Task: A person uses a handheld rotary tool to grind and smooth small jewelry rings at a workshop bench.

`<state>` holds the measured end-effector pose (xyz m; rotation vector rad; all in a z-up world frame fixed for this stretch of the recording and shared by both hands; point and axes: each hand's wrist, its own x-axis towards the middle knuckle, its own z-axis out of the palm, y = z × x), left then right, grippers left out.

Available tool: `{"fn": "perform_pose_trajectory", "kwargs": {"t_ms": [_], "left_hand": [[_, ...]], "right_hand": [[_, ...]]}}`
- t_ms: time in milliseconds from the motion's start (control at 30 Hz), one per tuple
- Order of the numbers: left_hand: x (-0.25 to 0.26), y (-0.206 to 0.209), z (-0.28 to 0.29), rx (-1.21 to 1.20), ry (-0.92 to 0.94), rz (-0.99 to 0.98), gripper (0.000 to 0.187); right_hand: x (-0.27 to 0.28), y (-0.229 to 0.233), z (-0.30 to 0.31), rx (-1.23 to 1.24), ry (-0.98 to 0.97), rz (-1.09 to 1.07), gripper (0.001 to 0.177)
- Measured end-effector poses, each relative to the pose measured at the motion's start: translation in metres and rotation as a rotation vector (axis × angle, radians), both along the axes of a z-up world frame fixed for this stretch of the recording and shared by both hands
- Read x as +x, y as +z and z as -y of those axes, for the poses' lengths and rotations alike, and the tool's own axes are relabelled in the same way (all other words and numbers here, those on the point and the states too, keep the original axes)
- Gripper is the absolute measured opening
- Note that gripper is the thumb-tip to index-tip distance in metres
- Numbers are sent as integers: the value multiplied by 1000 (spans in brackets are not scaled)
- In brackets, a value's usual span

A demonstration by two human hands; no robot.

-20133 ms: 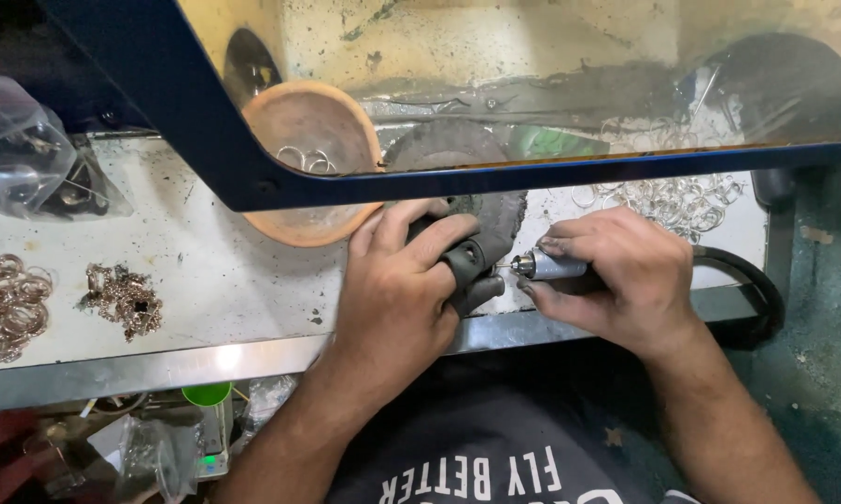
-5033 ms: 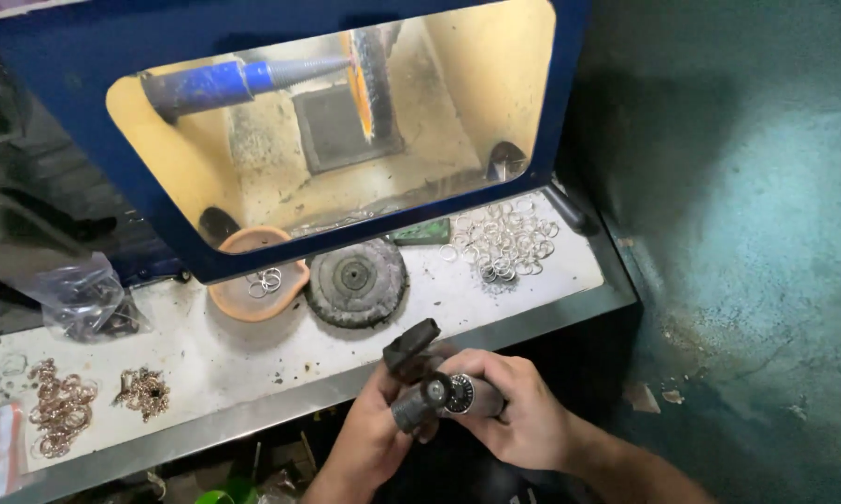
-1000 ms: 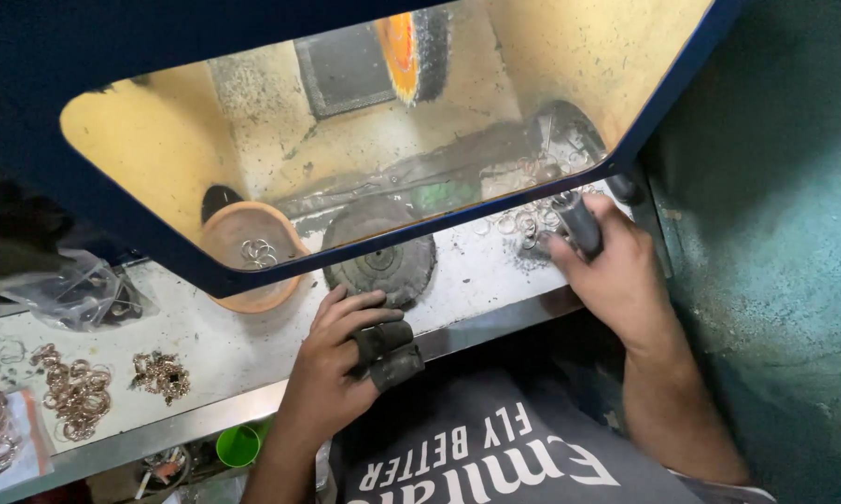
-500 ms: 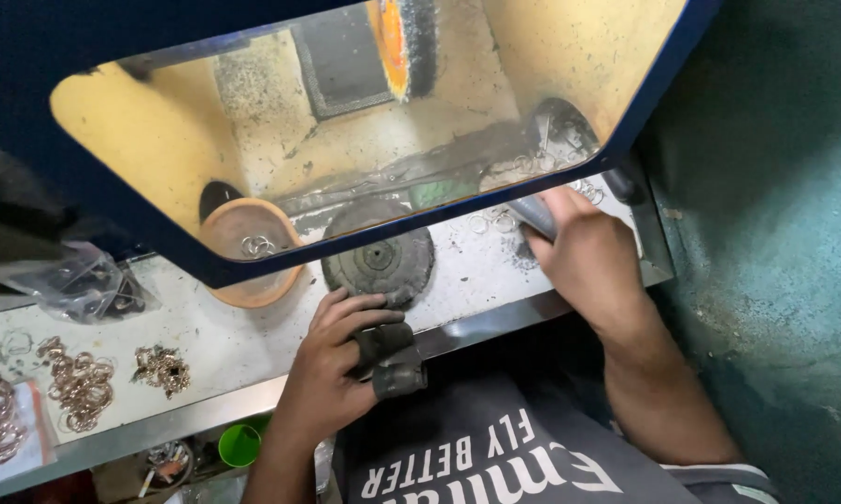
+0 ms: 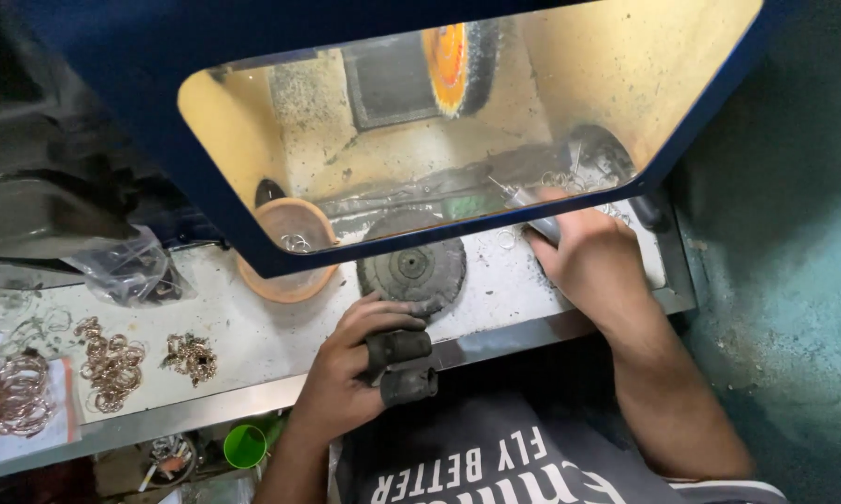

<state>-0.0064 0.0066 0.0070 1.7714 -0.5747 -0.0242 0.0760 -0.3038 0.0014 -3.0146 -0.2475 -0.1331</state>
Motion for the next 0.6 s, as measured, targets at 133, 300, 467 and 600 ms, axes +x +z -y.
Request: {"fn": "perform_pose_trajectory", "kwargs": {"t_ms": [133,300,467,600], "left_hand": [[0,0,-2,-87,27,10,39],[-3,10,0,-74,48,6,41],[-5,12,4,95,26,-18,55],[-6,7,6,126,-5,-67,60]], "right_hand": [[6,5,-2,28,-123,-113,53],[4,2,-1,133,-162,-119,51],[-7,3,2,218,-67,80,42],[-21,16,-4,268,-238,-40,28]]}}
